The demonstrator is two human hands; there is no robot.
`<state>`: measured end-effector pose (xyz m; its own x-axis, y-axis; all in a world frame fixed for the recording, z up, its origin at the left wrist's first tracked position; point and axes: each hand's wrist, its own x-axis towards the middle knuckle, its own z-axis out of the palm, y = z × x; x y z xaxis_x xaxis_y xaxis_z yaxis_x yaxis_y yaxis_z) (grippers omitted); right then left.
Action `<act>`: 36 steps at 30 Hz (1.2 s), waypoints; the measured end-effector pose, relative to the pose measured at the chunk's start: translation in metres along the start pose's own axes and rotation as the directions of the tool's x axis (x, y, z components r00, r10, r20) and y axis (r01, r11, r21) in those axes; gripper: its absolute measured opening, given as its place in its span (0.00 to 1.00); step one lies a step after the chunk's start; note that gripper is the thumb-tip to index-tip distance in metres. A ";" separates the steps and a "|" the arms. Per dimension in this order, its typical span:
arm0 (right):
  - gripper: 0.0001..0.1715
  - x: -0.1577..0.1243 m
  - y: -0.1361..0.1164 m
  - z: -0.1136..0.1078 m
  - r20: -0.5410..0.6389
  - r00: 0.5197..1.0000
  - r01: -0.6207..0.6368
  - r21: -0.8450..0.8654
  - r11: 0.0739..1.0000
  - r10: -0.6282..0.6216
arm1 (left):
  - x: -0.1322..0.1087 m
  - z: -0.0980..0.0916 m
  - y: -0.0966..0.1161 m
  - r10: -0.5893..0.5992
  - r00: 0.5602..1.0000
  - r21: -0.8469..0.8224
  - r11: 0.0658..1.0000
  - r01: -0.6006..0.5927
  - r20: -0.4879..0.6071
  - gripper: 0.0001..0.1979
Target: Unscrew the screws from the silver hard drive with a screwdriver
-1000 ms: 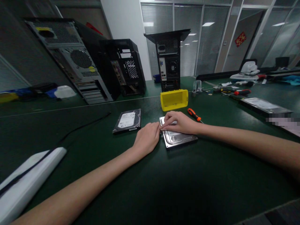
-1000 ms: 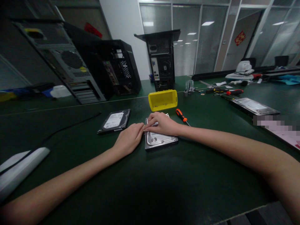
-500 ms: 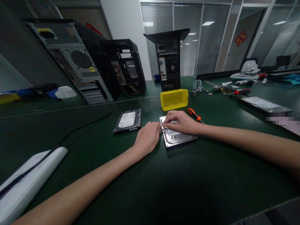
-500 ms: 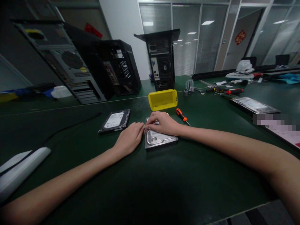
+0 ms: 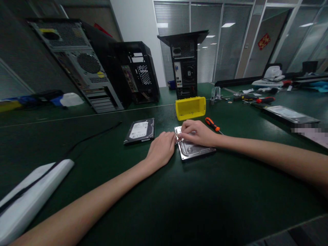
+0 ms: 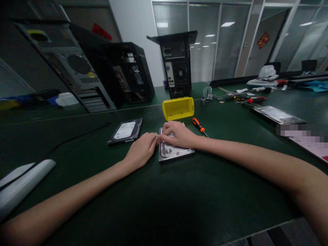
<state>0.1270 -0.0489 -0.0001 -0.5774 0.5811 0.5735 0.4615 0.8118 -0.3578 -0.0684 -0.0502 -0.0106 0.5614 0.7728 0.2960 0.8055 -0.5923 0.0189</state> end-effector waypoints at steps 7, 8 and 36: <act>0.21 0.001 0.001 0.000 -0.010 1.000 -0.008 0.001 1.000 0.008 | 0.000 0.000 0.000 -0.002 1.000 -0.015 1.000 0.002 0.001 0.17; 0.20 0.001 0.001 0.001 -0.007 1.000 -0.010 -0.004 1.000 0.010 | 0.000 -0.001 0.001 -0.003 1.000 -0.016 1.000 0.003 0.002 0.17; 0.23 0.010 0.001 -0.018 -0.124 0.973 -0.194 0.018 0.981 0.195 | 0.014 -0.006 -0.026 0.062 0.971 -0.484 0.873 0.059 0.231 0.20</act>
<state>0.1340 -0.0437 0.0187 -0.3884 0.7162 0.5798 0.5527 0.6845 -0.4753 -0.0831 -0.0256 -0.0013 0.6391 0.7661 0.0681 0.6445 -0.5817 0.4962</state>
